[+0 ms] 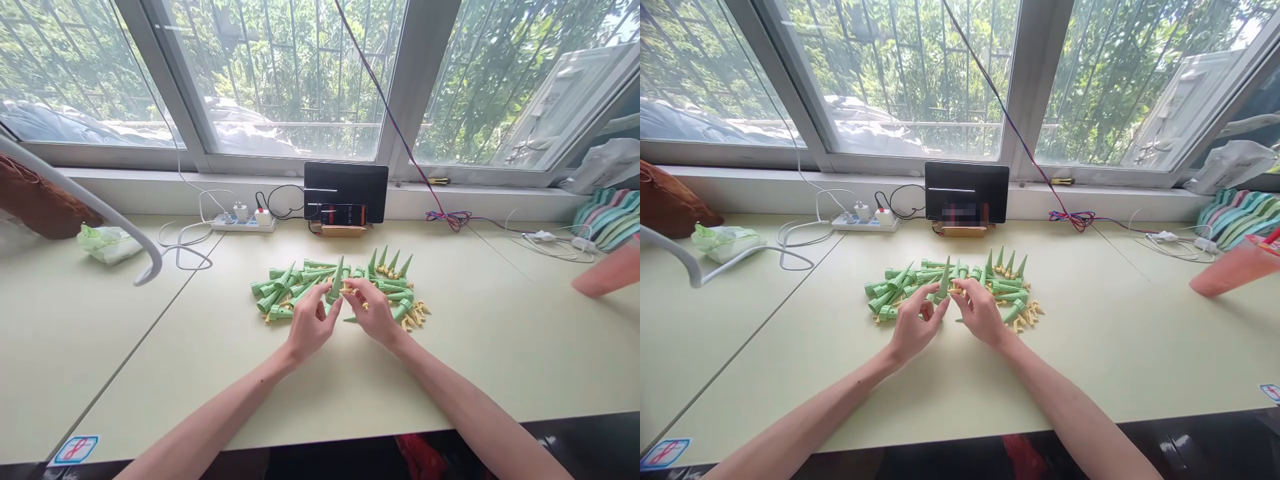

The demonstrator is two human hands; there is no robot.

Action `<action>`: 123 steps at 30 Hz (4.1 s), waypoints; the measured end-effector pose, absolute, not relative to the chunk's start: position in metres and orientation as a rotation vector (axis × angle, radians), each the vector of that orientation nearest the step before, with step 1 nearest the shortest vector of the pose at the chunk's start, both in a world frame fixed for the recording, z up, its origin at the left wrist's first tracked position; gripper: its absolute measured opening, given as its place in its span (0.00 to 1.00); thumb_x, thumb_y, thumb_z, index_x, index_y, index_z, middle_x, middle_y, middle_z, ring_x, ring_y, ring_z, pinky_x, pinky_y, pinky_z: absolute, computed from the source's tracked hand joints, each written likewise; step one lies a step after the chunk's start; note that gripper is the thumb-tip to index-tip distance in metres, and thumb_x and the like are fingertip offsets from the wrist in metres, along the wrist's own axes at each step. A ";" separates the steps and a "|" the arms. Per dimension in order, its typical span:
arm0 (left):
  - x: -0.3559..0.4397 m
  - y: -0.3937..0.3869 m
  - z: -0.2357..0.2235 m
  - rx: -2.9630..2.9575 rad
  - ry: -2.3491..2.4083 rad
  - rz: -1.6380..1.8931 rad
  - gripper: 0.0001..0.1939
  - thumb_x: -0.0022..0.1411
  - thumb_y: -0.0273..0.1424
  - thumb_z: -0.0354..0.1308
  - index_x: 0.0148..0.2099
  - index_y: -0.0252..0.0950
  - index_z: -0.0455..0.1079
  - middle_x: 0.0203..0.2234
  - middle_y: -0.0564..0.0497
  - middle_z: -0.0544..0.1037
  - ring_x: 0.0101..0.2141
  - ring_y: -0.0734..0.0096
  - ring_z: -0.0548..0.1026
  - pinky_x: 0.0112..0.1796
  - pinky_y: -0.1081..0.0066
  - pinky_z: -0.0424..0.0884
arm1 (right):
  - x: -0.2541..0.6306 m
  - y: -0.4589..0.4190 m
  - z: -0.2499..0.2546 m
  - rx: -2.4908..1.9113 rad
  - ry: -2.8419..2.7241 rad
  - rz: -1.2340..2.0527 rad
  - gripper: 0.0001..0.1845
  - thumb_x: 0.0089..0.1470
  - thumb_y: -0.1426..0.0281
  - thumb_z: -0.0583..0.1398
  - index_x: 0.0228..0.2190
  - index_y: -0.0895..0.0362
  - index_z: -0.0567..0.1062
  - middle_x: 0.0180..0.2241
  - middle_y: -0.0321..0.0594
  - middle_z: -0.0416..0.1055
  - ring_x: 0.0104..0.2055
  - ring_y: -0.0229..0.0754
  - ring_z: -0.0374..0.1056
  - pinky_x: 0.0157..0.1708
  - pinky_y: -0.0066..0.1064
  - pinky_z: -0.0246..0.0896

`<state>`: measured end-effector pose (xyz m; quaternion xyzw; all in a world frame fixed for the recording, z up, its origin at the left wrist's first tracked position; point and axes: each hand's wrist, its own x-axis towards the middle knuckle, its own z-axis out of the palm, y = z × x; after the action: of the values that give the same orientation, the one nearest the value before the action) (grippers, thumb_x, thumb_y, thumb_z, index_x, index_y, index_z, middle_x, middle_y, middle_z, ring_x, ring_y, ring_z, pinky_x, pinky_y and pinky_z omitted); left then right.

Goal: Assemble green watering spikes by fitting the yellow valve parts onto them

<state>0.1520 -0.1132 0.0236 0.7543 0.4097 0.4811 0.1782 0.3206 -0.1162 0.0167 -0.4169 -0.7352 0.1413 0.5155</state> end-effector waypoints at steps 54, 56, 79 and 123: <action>0.153 -0.114 0.023 2.110 1.202 1.360 0.14 0.65 0.37 0.58 0.49 0.36 0.70 0.34 0.51 0.77 0.15 0.84 0.60 0.21 0.76 0.65 | 0.321 -0.118 0.017 -1.060 -1.779 0.414 0.13 0.66 0.62 0.52 0.44 0.56 0.70 0.29 0.37 0.70 0.25 0.37 0.65 0.26 0.28 0.61; 0.153 -0.114 0.024 2.085 1.209 1.355 0.14 0.64 0.37 0.58 0.49 0.35 0.70 0.31 0.52 0.77 0.14 0.84 0.59 0.21 0.75 0.64 | 0.321 -0.118 0.017 -1.055 -1.778 0.410 0.13 0.66 0.62 0.53 0.45 0.55 0.70 0.30 0.38 0.71 0.25 0.37 0.66 0.25 0.28 0.62; 0.151 -0.112 0.018 2.168 0.984 1.279 0.14 0.65 0.32 0.58 0.53 0.40 0.68 0.38 0.50 0.74 0.18 0.86 0.62 0.21 0.78 0.65 | 0.325 -0.115 0.009 -1.074 -1.707 0.333 0.08 0.67 0.66 0.50 0.37 0.54 0.66 0.22 0.31 0.62 0.20 0.35 0.56 0.22 0.25 0.51; 0.152 -0.112 0.021 2.166 0.881 1.323 0.11 0.68 0.27 0.53 0.51 0.42 0.66 0.47 0.46 0.72 0.18 0.87 0.60 0.21 0.79 0.66 | 0.322 -0.116 0.012 -1.006 -1.811 0.431 0.17 0.68 0.65 0.49 0.26 0.55 0.63 0.21 0.32 0.59 0.21 0.34 0.54 0.24 0.26 0.52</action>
<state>0.1517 -0.1116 0.0211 0.7853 0.3196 0.4798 0.2256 0.3224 -0.1159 0.0119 -0.4141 -0.7459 0.1777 0.4905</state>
